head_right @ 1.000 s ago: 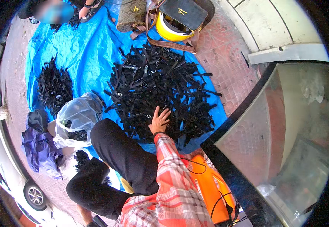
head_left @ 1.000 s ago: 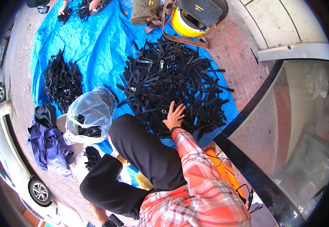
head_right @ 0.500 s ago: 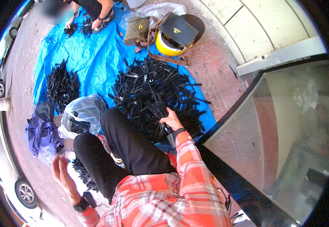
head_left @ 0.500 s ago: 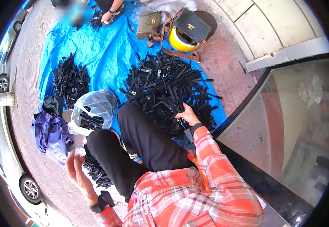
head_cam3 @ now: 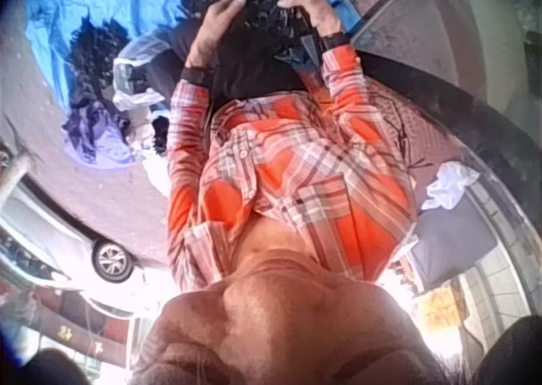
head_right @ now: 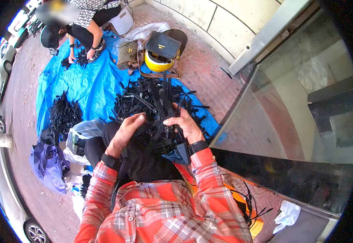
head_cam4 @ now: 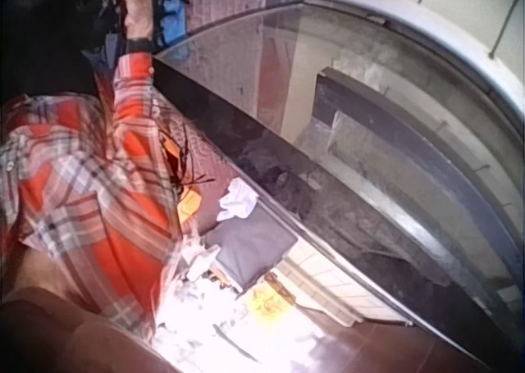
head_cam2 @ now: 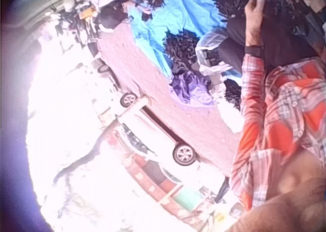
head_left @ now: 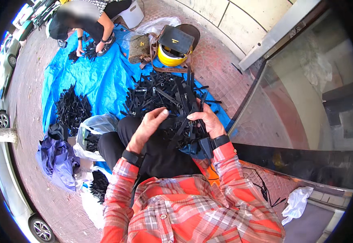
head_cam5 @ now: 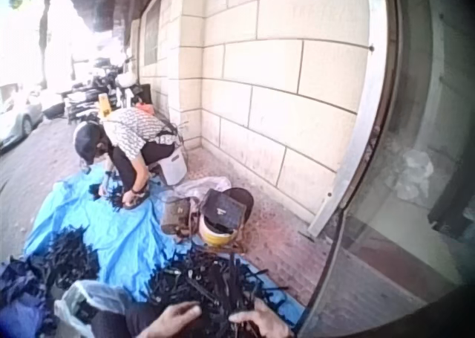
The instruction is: Organize and group various black shoe straps or components into bundles.
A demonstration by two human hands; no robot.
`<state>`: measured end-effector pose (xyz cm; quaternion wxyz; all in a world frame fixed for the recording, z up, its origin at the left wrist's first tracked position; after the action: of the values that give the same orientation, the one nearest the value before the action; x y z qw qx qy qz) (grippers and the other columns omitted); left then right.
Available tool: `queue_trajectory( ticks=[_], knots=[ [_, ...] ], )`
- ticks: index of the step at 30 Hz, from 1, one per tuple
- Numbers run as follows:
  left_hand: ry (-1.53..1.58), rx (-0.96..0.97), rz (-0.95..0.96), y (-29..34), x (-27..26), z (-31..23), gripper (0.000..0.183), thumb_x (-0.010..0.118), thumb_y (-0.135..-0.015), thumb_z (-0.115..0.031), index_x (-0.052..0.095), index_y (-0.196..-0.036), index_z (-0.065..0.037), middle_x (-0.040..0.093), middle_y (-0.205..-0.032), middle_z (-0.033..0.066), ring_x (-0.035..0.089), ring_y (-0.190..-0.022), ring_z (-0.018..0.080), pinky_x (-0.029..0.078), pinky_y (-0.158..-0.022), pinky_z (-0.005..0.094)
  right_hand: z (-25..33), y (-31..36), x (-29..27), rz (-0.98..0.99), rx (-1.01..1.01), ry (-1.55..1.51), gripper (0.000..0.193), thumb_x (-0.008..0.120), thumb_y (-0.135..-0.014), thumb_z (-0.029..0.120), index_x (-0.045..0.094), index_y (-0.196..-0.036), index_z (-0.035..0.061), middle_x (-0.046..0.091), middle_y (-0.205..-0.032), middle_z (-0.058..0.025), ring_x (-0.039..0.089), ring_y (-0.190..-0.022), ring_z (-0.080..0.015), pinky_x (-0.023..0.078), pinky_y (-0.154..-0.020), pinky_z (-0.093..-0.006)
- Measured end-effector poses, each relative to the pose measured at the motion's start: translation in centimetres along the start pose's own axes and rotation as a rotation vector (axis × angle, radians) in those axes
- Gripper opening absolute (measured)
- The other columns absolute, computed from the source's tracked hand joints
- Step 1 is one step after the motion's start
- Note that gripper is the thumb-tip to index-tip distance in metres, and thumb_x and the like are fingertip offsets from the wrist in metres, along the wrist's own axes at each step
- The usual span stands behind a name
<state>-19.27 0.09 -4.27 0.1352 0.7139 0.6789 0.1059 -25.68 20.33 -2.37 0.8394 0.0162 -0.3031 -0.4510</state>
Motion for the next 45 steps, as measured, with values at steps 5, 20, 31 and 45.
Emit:
queue_trajectory(
  ticks=[5, 20, 31, 45],
  knots=[
    [0.958, -0.317, 0.147, 1.4, 2.3, 4.4, 0.08, 0.051, -0.084, -0.062, 0.036, -0.138, -0.005, 0.054, -0.122, 0.013, 0.05, -0.116, 0.0267, 0.04, -0.098, 0.0419, 0.2, 1.1, 3.6, 0.07, 0.168, -0.013, 0.045, 0.066, -0.069, 0.01, 0.058, -0.112, 0.0074, 0.062, -0.088, -0.0002, 0.059, -0.075, -0.0109, 0.048, -0.068, -0.0226],
    [1.159, -0.231, -0.042, 3.4, 4.5, 6.0, 0.028, 0.062, -0.082, -0.013, 0.06, -0.108, -0.001, 0.066, -0.087, 0.0111, 0.066, -0.075, 0.0204, 0.056, -0.069, 0.0342, -4.4, 0.9, 4.3, -0.055, -0.101, 0.405, 0.065, 0.063, -0.081, 0.014, 0.032, -0.137, 0.0005, 0.044, -0.134, -0.0181, 0.047, -0.119, -0.0254, 0.043, -0.093, -0.0353],
    [1.027, 0.008, 0.116, 4.9, 3.3, 5.3, 0.053, 0.057, -0.084, -0.017, 0.04, -0.132, -0.005, 0.063, -0.102, 0.0162, 0.064, -0.088, 0.0238, 0.055, -0.077, 0.0357, -3.8, 1.8, 4.9, -0.066, 0.015, 0.313, 0.036, 0.062, -0.088, 0.032, 0.058, -0.107, 0.0017, 0.062, -0.095, -0.006, 0.059, -0.082, -0.0138, 0.048, -0.071, -0.0275],
    [0.863, 0.022, 0.207, 6.0, 3.5, 4.7, 0.052, 0.061, -0.08, -0.019, 0.044, -0.127, -0.002, 0.064, -0.095, 0.0135, 0.064, -0.086, 0.0239, 0.051, -0.081, 0.0343, -3.0, -1.0, 5.4, 0.051, 0.108, 0.506, 0.025, 0.064, -0.085, 0.019, 0.06, -0.1, -0.0003, 0.063, -0.082, -0.0078, 0.061, -0.073, -0.0166, 0.047, -0.062, -0.0284]
  ],
)
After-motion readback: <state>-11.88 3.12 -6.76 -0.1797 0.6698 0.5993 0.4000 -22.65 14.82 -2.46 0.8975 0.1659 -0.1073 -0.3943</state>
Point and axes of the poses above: each hand's wrist, its own y-axis away from the middle knuckle, its own x-axis out of the palm, z = x × y, the point moved 3 cm from there along -y, towards the middle knuckle
